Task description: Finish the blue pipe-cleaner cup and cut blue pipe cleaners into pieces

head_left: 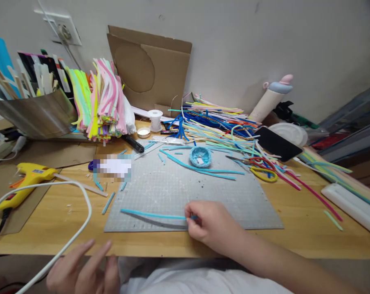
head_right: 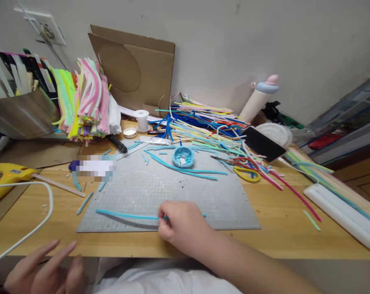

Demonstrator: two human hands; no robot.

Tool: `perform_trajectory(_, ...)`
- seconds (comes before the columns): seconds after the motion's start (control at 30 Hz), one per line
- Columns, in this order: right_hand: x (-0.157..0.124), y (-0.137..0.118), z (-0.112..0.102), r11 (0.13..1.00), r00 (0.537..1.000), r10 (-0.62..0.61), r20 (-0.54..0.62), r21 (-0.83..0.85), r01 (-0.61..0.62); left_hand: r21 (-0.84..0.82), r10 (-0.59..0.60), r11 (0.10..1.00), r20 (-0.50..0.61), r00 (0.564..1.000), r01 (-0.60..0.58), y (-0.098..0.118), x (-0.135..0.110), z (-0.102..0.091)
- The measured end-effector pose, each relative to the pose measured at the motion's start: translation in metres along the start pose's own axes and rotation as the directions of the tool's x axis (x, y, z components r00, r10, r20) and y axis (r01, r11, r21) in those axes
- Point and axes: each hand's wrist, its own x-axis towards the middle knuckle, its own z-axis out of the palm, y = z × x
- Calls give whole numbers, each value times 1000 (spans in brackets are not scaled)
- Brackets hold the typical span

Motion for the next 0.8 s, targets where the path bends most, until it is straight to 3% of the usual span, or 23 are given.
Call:
perform_trajectory(0.03, -1, 2, -6, 991, 1000, 25, -13, 129, -23, 4, 146, 989, -79, 986, -146, 9, 5, 1)
perform_trajectory(0.07, -1, 4, -13, 959, 998, 53, -24, 280, -45, -41, 211, 976, -56, 976, -213, 20, 11, 4)
perform_trajectory(0.1, -1, 5, -20, 894, 996, 84, -36, 444, -59, -122, 248, 962, -2, 969, -246, 33, 20, 9)
perform_trajectory(0.17, 1, 8, -33, 663, 993, 111, -28, 747, -54, -308, 269, 929, 176, 947, -206, 64, 42, 22)
perform_trajectory(0.2, 3, 8, -38, 519, 995, 95, -13, 854, -39, -395, 263, 909, 291, 920, -135, 80, 54, 30)
perform_trajectory(0.27, 9, 6, -48, 252, 1000, 18, 16, 967, -20, -471, 66, 867, 433, 899, 162, 111, 80, 48)
perform_trajectory(0.3, 11, 5, -52, 154, 1000, -18, 24, 988, -21, -504, -26, 811, 476, 879, 297, 126, 92, 58)
perform_trajectory(0.37, 16, 4, -57, 37, 999, -44, 30, 999, -29, -589, -123, 621, 578, 807, 517, 151, 114, 79)
perform_trajectory(0.47, 22, 8, -62, -43, 999, -7, 31, 999, -32, -666, -142, 325, 668, 730, 672, 178, 137, 107)
perform_trajectory(0.53, 24, 15, -64, -49, 1000, 21, 15, 999, -14, -636, -102, 213, 740, 665, 741, 185, 145, 120)
perform_trajectory(0.6, 25, 23, -66, -30, 999, 42, -1, 1000, 2, -605, -54, 165, 783, 619, 779, 187, 148, 129)
perform_trajectory(0.8, 25, 39, -59, 19, 995, 94, -33, 999, 31, -555, -88, 124, 820, 566, 823, 182, 141, 141)
